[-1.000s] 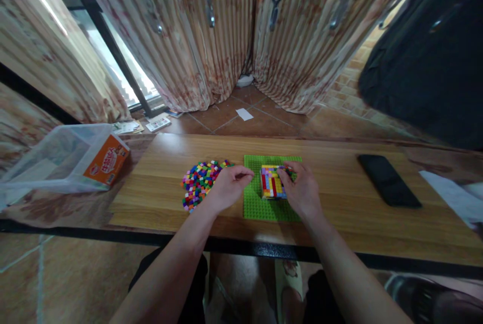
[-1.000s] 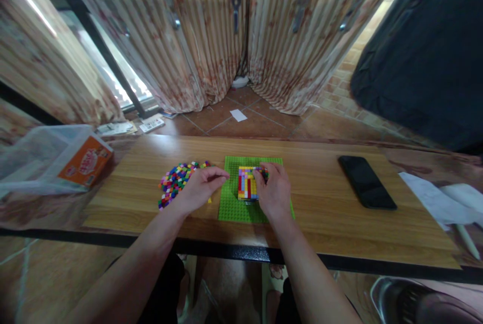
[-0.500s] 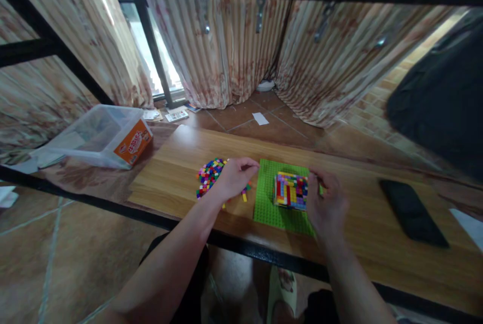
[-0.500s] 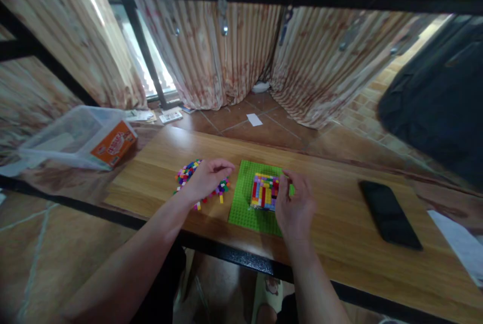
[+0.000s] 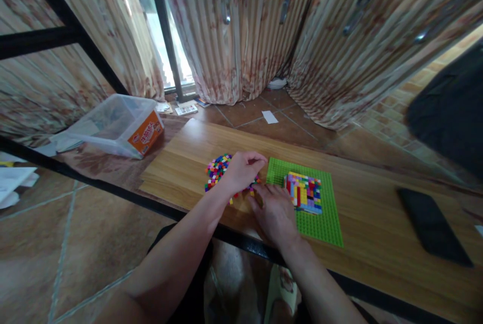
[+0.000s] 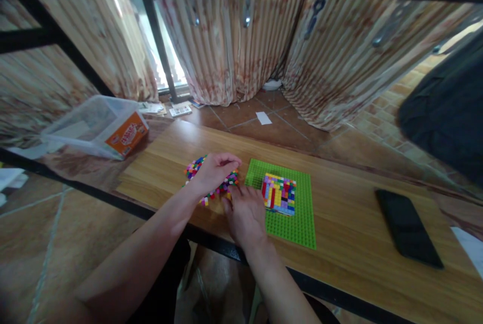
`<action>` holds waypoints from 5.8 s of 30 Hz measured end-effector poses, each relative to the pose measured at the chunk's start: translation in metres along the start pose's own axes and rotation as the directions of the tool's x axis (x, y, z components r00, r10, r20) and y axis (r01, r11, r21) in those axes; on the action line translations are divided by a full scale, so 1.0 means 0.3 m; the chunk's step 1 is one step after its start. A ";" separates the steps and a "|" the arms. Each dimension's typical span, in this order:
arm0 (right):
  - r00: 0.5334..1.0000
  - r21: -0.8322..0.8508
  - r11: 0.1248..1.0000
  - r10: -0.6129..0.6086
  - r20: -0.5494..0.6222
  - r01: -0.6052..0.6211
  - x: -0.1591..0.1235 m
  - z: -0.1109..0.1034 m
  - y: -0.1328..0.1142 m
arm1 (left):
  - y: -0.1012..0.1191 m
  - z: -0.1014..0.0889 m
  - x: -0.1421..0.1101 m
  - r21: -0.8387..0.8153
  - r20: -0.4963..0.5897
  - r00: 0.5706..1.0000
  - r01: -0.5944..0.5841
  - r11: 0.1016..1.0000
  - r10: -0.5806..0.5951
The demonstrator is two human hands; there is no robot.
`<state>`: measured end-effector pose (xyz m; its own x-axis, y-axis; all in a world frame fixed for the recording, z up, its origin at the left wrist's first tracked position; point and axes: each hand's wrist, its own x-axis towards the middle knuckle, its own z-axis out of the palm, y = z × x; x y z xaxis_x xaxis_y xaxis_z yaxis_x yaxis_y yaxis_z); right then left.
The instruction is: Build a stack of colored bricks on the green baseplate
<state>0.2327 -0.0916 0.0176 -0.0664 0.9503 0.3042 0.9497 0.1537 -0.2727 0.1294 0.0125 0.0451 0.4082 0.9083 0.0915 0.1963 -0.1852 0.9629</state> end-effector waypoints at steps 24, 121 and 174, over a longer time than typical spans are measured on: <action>0.910 0.667 0.717 0.390 -0.143 -0.203 0.012 -0.064 0.102 | 0.027 0.023 -0.031 -0.098 0.298 0.947 -0.091 0.991 0.116; 0.863 0.480 0.843 0.413 -0.291 -0.242 -0.022 -0.139 0.232 | -0.017 0.147 -0.046 -0.110 0.136 0.990 -0.033 0.993 0.048; 0.823 0.516 0.761 0.542 -0.173 -0.393 -0.071 -0.161 0.354 | 0.001 0.192 -0.088 0.158 0.061 0.988 -0.149 0.976 0.141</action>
<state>0.3498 -0.1087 0.0261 0.5128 0.8180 0.2606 0.5914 -0.1165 -0.7979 0.1702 -0.0331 0.0284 0.4857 0.8484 0.2105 0.2715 -0.3754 0.8862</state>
